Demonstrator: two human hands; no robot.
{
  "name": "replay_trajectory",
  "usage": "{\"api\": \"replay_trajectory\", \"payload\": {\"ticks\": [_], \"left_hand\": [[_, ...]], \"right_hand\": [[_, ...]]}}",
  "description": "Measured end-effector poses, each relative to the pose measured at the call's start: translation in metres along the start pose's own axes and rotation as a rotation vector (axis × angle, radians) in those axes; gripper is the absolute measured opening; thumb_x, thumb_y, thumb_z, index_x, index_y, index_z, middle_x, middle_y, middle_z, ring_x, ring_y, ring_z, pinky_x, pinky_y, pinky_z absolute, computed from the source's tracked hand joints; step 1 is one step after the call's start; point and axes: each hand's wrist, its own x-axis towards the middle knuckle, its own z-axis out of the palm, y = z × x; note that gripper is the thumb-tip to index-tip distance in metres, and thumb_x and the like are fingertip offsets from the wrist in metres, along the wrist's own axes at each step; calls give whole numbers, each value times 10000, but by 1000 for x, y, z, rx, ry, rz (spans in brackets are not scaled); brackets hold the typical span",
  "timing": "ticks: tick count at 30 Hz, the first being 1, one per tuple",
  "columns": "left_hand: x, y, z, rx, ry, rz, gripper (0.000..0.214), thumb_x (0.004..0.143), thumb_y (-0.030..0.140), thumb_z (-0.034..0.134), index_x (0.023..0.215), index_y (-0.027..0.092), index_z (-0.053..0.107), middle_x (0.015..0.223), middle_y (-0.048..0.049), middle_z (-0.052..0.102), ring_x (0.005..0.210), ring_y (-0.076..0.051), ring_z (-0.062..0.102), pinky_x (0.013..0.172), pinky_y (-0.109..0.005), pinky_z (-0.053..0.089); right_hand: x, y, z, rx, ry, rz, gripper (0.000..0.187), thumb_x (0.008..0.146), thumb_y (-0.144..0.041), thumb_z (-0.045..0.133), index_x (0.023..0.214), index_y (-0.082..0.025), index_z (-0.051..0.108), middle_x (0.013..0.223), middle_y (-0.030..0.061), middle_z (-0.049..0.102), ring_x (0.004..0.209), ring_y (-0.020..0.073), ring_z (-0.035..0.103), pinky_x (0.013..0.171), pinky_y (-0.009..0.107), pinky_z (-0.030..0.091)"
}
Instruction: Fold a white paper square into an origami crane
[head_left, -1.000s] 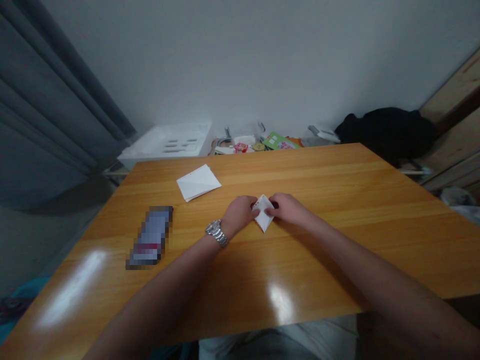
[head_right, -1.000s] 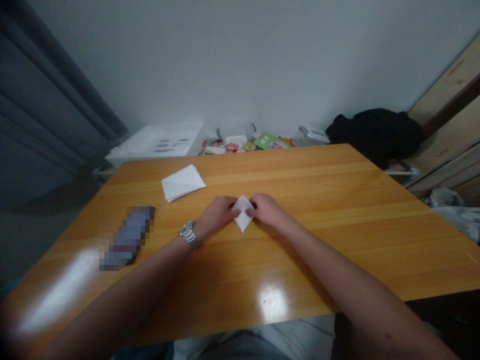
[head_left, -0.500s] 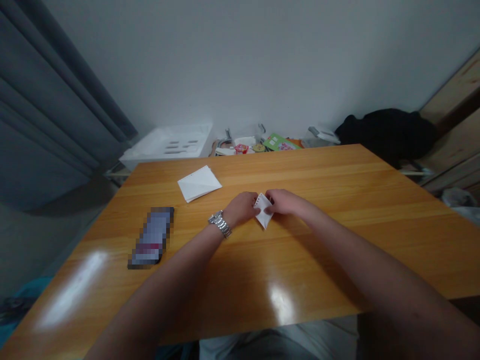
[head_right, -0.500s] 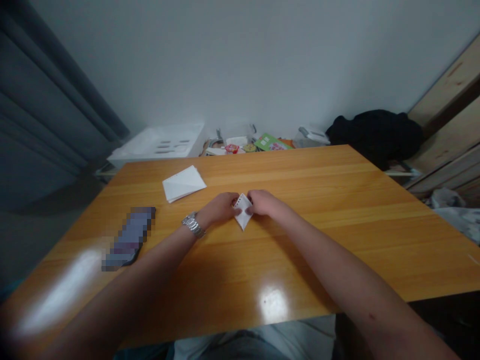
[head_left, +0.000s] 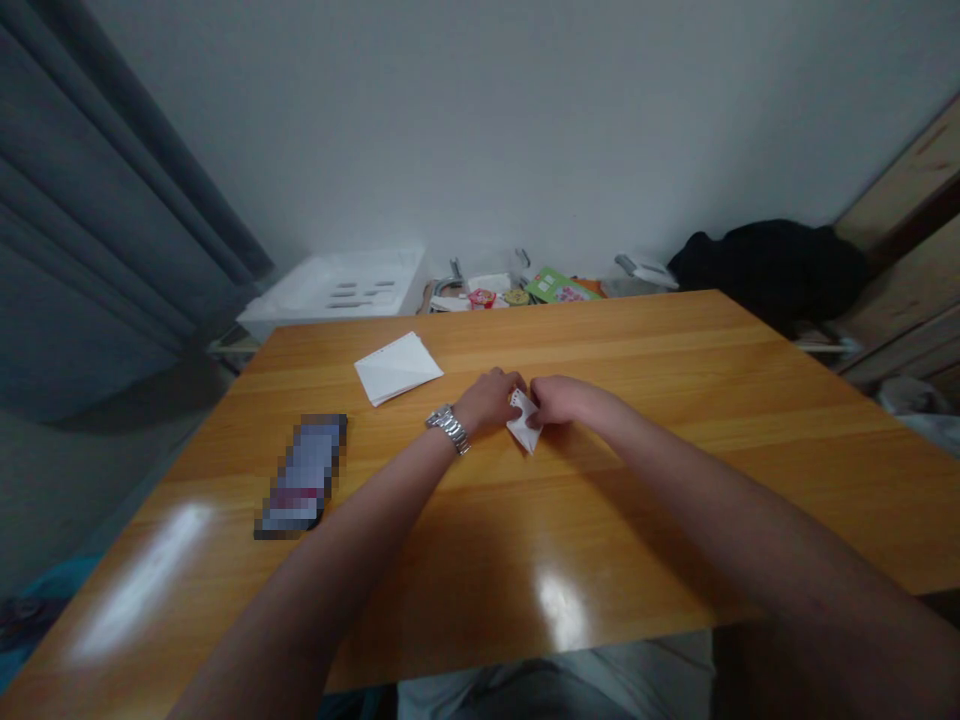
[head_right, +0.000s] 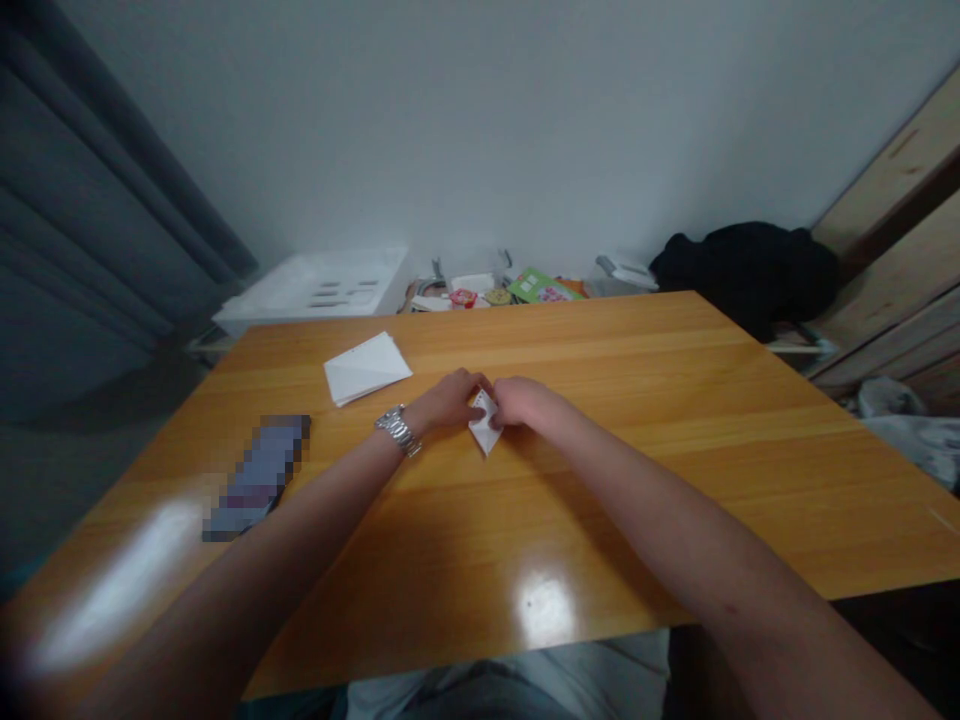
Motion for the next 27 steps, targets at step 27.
{"api": "replay_trajectory", "payload": {"ticks": [27], "left_hand": [[-18, 1, -4, 29, 1, 15, 326, 790, 283, 666, 1105, 196, 670, 1099, -103, 611, 1036, -262, 586, 899, -337, 462]], "right_hand": [[-30, -8, 20, 101, 187, 7, 452, 794, -254, 695, 1215, -161, 557, 1118, 153, 715, 988, 280, 675, 710, 303, 410]]}}
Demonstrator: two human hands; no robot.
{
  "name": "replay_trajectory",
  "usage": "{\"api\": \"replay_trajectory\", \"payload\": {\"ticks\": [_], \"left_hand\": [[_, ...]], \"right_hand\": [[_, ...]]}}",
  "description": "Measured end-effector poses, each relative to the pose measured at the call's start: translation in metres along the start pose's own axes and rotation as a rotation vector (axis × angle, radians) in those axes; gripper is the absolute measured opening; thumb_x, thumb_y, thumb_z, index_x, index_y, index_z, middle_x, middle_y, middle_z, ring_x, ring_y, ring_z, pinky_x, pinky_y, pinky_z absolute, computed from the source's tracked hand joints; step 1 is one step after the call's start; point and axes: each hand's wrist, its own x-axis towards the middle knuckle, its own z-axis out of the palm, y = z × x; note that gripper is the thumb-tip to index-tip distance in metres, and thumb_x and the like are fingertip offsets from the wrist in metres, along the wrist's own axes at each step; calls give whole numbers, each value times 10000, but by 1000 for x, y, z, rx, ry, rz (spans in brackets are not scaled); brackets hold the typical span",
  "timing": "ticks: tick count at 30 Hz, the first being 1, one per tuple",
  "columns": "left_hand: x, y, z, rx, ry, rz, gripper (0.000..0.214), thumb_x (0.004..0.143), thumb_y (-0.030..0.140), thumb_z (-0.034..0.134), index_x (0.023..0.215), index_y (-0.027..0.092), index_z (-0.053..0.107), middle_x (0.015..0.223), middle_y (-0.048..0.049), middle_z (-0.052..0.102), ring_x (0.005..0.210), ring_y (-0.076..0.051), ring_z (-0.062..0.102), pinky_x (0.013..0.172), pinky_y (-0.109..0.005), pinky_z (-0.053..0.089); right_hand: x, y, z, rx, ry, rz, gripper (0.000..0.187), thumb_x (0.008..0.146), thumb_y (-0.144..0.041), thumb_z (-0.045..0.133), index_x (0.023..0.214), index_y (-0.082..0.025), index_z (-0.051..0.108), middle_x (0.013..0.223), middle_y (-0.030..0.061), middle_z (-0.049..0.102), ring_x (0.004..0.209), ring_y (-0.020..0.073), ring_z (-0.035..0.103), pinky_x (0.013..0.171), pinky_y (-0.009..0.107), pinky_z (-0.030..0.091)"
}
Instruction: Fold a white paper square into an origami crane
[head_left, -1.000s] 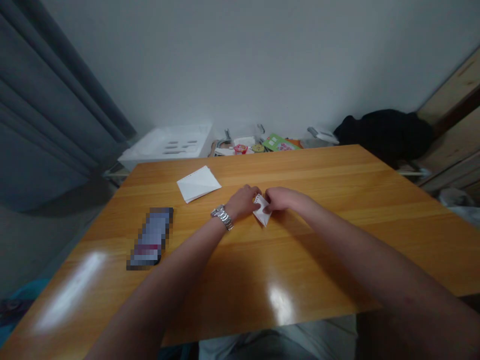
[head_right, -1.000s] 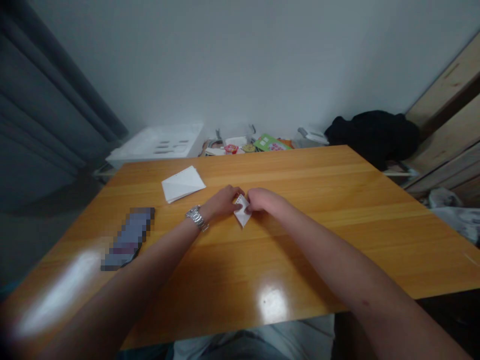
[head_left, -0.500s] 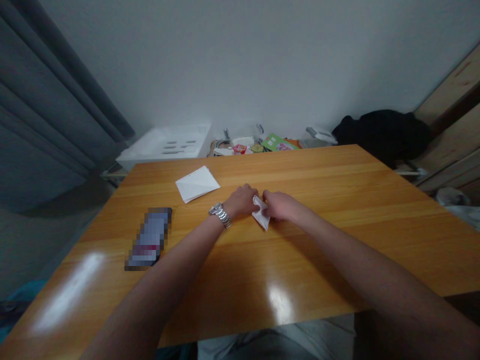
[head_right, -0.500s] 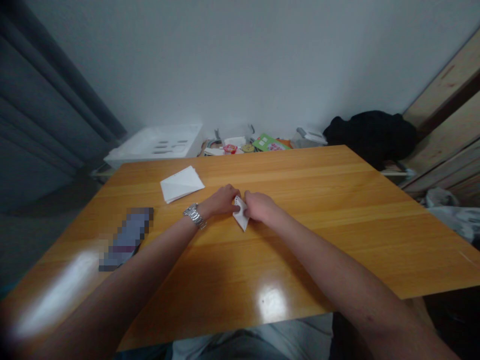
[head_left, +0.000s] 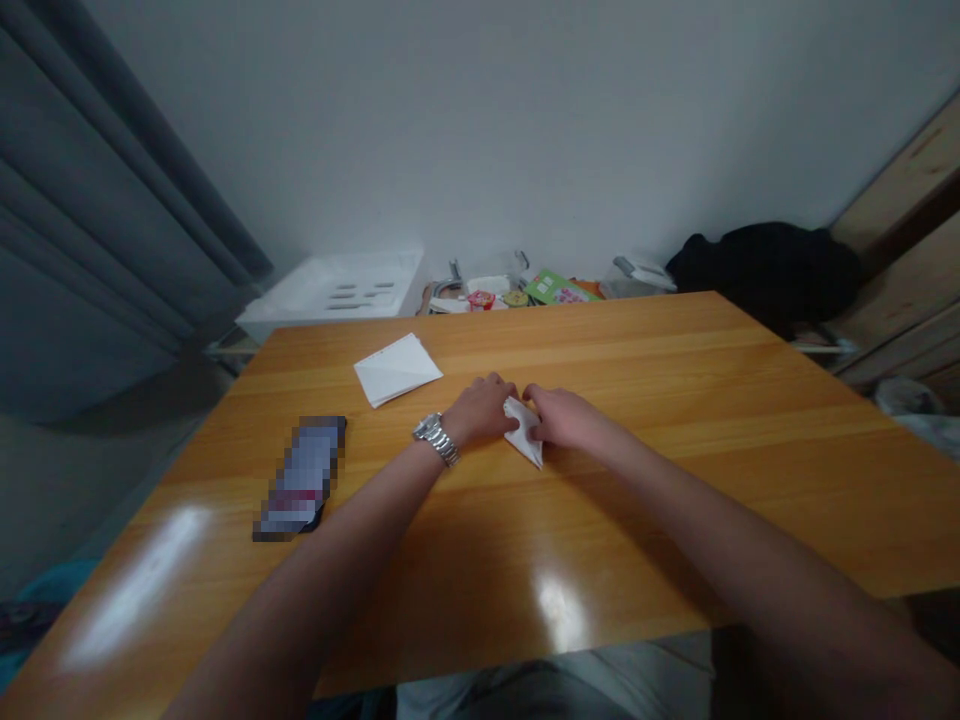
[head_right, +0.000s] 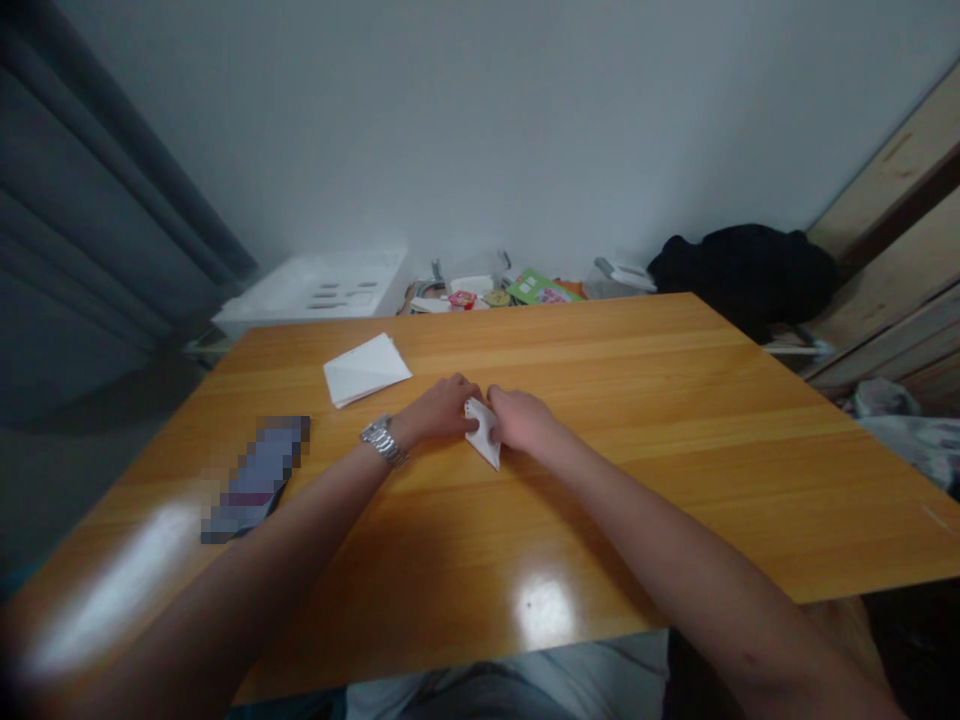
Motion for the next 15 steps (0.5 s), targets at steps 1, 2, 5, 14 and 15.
{"api": "replay_trajectory", "payload": {"ticks": [1, 2, 5, 14, 15], "left_hand": [[0, 0, 0, 14, -7, -4, 301, 789, 295, 667, 1069, 186, 678, 1087, -109, 613, 1023, -266, 588, 885, -339, 465], [-1, 1, 0, 27, -11, -10, 279, 789, 308, 666, 1036, 179, 683, 1075, -114, 615, 1012, -270, 591, 871, -342, 467], [-2, 1, 0, 42, -9, -30, 254, 792, 328, 660, 988, 168, 684, 1050, -129, 622, 994, -285, 597, 839, -349, 469], [-11, 1, 1, -80, 8, 1, 244, 883, 332, 567, 1060, 188, 652, 987, -81, 688, 887, -225, 642, 737, -297, 454], [-12, 2, 1, -121, 19, 3, 235, 904, 329, 539, 1049, 187, 658, 979, -77, 695, 875, -216, 643, 734, -292, 452]], "right_hand": [[-1, 0, 1, -7, 14, -2, 437, 803, -234, 677, 1217, -166, 555, 1111, 149, 715, 986, 278, 673, 706, 302, 403], [-2, 1, 2, -16, 32, -10, 423, 811, -216, 659, 1219, -170, 556, 1104, 145, 716, 983, 276, 671, 700, 300, 396], [-3, 2, 7, -30, 95, -38, 408, 818, -200, 641, 1217, -175, 565, 1071, 130, 723, 950, 268, 671, 675, 292, 375], [-3, 10, 17, 202, 259, -110, 152, 862, -200, 624, 1012, -185, 645, 960, 71, 739, 850, 191, 662, 690, 253, 397], [-4, 11, 17, 242, 280, -110, 126, 874, -206, 618, 996, -188, 647, 950, 65, 737, 842, 183, 661, 692, 248, 404]]}}
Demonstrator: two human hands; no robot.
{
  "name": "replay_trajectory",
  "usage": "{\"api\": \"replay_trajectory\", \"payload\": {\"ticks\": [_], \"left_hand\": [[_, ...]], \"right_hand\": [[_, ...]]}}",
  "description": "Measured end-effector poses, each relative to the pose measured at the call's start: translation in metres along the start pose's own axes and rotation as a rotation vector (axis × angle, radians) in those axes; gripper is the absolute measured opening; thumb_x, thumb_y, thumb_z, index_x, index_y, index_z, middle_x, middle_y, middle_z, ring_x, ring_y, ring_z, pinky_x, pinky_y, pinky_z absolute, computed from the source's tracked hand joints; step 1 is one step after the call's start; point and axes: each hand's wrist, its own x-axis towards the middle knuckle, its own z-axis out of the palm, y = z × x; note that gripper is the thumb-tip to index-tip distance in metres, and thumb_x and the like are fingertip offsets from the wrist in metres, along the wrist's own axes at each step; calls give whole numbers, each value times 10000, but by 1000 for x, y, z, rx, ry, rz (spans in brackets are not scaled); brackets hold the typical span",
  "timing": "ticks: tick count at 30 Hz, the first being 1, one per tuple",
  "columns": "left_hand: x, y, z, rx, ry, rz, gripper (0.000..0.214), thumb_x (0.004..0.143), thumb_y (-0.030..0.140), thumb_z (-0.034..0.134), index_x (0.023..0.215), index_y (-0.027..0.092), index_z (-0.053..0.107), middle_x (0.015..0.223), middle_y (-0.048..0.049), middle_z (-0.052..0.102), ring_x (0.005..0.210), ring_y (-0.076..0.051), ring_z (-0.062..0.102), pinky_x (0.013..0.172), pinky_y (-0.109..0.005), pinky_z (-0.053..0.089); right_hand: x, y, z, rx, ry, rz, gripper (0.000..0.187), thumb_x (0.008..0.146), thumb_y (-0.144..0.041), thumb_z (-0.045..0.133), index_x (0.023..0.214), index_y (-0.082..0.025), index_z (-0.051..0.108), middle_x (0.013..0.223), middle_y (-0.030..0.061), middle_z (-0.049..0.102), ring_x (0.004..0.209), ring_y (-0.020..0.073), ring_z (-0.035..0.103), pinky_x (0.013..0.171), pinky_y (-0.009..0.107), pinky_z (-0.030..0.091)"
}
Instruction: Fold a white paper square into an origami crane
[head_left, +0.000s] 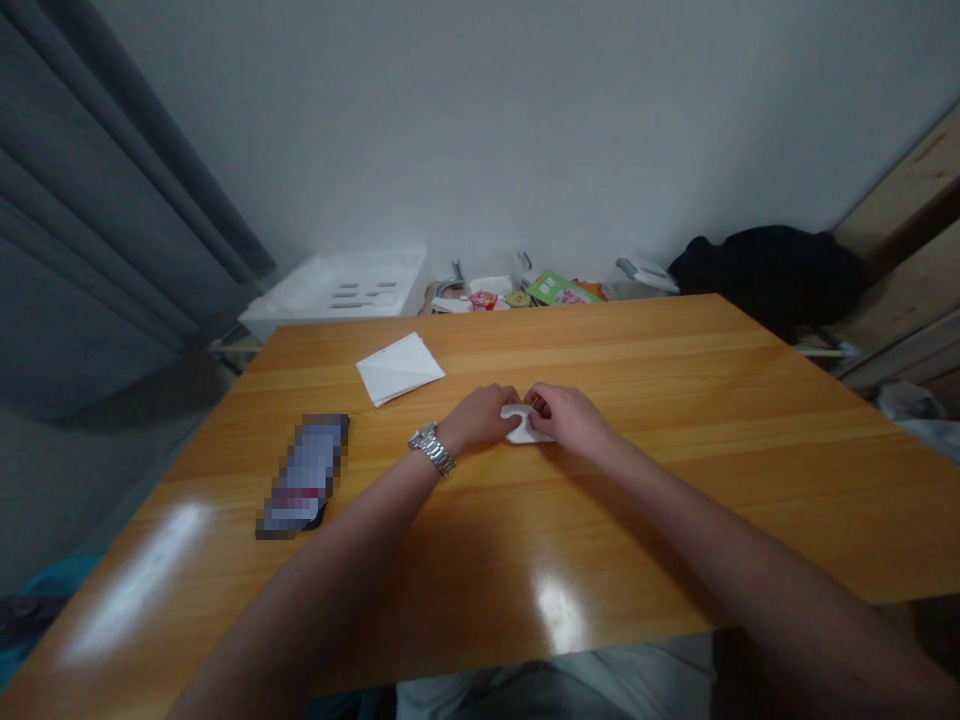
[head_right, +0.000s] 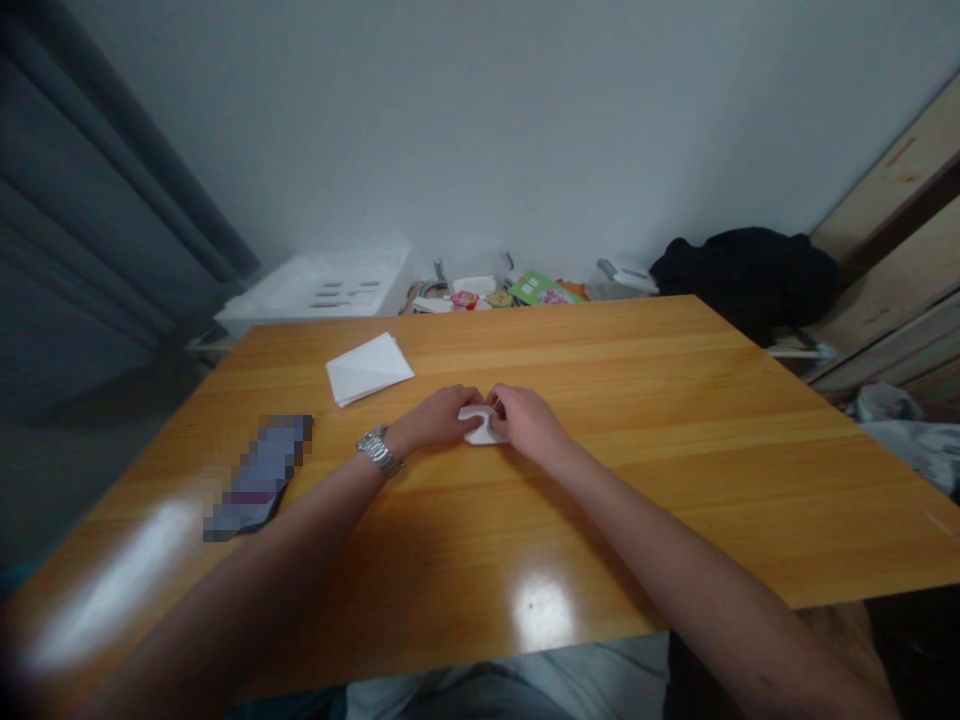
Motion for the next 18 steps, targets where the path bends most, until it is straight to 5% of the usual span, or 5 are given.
{"api": "replay_trajectory", "payload": {"ticks": [8, 18], "left_hand": [[-18, 14, 17, -287, 219, -37, 223, 954, 324, 483, 980, 193, 661, 959, -44, 724, 837, -173, 652, 734, -259, 464], [-31, 28, 21, -274, 260, -191, 158, 897, 310, 575, 964, 215, 683, 899, -37, 733, 812, -181, 657, 709, -260, 460]], "right_hand": [[-9, 7, 5, 244, 101, -20, 65, 906, -255, 618, 917, -199, 651, 871, 36, 736, 800, 171, 679, 709, 246, 455], [-22, 4, 11, 318, 113, -35, 75, 894, -178, 609, 945, -201, 659, 907, 39, 746, 844, 172, 696, 750, 254, 480]]}}
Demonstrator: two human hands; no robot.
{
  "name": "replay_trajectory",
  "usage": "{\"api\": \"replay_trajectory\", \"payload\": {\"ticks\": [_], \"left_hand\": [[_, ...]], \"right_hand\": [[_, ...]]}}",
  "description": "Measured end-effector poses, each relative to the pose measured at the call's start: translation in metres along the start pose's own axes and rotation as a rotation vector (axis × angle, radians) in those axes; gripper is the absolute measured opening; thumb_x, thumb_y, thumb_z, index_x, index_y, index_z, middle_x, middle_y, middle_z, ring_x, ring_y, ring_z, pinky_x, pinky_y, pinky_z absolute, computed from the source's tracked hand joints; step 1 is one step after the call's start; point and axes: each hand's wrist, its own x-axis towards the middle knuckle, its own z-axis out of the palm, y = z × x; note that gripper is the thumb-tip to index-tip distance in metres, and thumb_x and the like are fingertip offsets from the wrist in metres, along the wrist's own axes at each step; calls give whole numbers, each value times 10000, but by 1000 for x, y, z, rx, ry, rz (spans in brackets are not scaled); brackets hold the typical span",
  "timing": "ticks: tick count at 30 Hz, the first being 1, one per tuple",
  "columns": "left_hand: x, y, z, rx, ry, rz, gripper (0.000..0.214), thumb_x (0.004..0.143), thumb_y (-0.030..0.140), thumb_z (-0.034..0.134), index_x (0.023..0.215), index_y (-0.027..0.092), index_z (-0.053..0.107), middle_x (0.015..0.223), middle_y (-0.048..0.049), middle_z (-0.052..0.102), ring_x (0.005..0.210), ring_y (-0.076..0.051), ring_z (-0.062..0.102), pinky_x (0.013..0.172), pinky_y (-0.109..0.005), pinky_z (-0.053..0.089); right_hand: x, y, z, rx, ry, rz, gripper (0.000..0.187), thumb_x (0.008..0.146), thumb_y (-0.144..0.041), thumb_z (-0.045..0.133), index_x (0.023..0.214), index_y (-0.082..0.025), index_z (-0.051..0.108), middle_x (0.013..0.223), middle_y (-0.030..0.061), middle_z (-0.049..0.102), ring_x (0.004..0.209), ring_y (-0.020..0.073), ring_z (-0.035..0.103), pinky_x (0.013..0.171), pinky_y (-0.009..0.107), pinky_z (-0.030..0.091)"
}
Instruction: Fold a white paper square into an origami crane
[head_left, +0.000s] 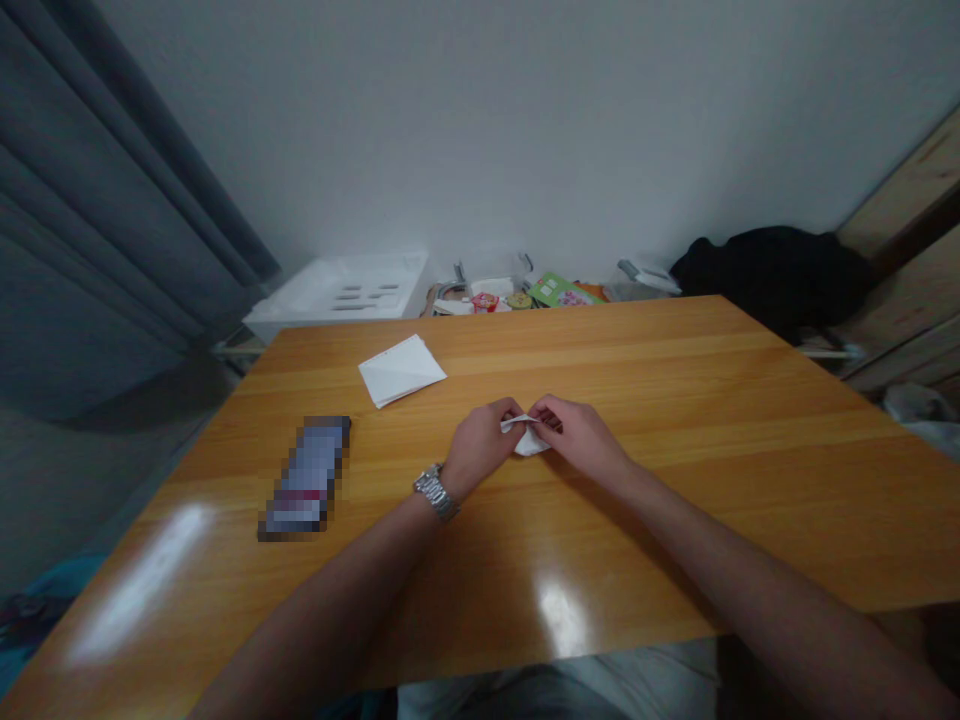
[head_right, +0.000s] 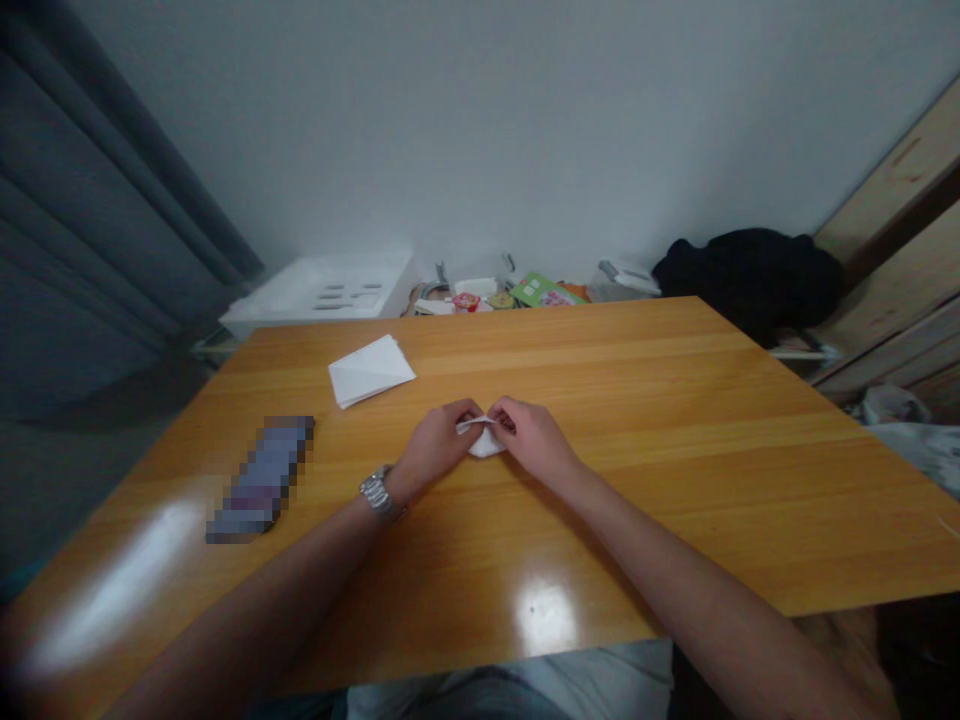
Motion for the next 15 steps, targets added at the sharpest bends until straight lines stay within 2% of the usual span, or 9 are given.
{"api": "replay_trajectory", "payload": {"ticks": [4, 9, 15], "left_hand": [[0, -3, -1, -97, -5, 23, 144, 888, 270, 588, 964, 208, 693, 910, -31, 738, 809, -169, 660, 695, -247, 462], [1, -7, -5, -291, -86, 77, 144, 881, 259, 612, 949, 171, 703, 908, -32, 745, 796, -156, 670, 691, -233, 474], [0, -10, -8, -327, -107, 102, 124, 869, 250, 644, 935, 167, 709, 915, -31, 747, 797, -153, 670, 696, -234, 481]], "right_hand": [[-3, 1, -1, 2, 11, -15, 105, 886, -148, 603, 953, -204, 662, 947, 39, 746, 885, 166, 691, 784, 250, 479], [-5, 1, -5, 79, -25, -25, 103, 886, -177, 609, 967, -195, 669, 943, 42, 747, 866, 165, 688, 780, 250, 485], [-10, 0, -7, 206, -44, -56, 122, 886, -199, 604, 982, -194, 680, 955, 37, 735, 873, 163, 677, 788, 256, 488]]}}
